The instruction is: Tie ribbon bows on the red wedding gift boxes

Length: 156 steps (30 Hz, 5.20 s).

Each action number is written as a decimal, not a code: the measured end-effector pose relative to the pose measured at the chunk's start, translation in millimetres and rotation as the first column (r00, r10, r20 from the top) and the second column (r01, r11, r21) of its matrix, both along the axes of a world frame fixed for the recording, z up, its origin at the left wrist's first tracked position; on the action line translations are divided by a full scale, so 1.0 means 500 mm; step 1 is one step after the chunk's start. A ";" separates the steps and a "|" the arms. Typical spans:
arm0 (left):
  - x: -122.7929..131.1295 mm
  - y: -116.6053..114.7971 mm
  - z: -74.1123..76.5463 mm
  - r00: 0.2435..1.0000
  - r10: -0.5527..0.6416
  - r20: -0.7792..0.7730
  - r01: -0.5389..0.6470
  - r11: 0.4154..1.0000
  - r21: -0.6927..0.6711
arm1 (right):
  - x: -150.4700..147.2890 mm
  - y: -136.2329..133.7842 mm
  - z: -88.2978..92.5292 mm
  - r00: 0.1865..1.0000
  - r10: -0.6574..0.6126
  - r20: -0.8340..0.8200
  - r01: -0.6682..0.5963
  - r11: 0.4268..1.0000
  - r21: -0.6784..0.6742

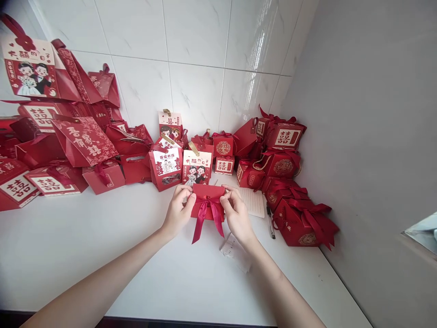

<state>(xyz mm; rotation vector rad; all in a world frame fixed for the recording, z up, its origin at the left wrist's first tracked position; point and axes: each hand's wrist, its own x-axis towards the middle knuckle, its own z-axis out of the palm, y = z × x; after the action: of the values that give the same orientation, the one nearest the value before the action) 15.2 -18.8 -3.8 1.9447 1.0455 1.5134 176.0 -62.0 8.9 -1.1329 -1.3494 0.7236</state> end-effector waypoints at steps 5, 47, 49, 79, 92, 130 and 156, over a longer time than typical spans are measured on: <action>-0.001 0.003 -0.003 0.999 -0.017 0.046 0.019 0.998 -0.052 | 0.002 0.002 0.003 0.999 -0.031 0.016 0.031 0.999 0.034; -0.015 0.005 -0.013 0.997 -0.077 0.003 0.077 0.997 -0.006 | -0.009 -0.007 -0.019 0.995 -0.048 -0.088 0.057 0.993 0.099; -0.016 0.005 -0.012 0.996 -0.088 0.012 0.088 0.996 -0.002 | -0.009 -0.008 -0.021 0.995 -0.058 -0.079 0.065 0.994 0.092; -0.018 0.013 -0.010 0.994 -0.106 -0.038 0.106 0.994 0.018 | -0.003 0.005 -0.015 0.998 -0.056 0.008 0.055 0.994 0.091; -0.026 0.001 0.020 0.962 -0.144 -0.231 0.187 0.966 0.177 | -0.007 0.004 -0.014 0.999 0.022 -0.037 -0.021 0.999 0.039; -0.028 0.011 0.018 0.977 -0.140 -0.160 0.151 0.987 0.060 | 0.002 0.000 -0.015 0.969 0.159 0.188 -0.178 0.980 0.085; -0.027 0.015 0.005 0.978 -0.207 0.021 0.207 0.978 0.032 | -0.008 0.006 -0.009 0.999 0.035 -0.029 -0.035 0.999 0.003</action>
<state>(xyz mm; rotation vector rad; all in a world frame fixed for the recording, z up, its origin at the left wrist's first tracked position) 1.9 -11.5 -1.1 1.9820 0.7870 1.4398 172.2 -58.8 4.2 -1.0954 -1.3482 0.7604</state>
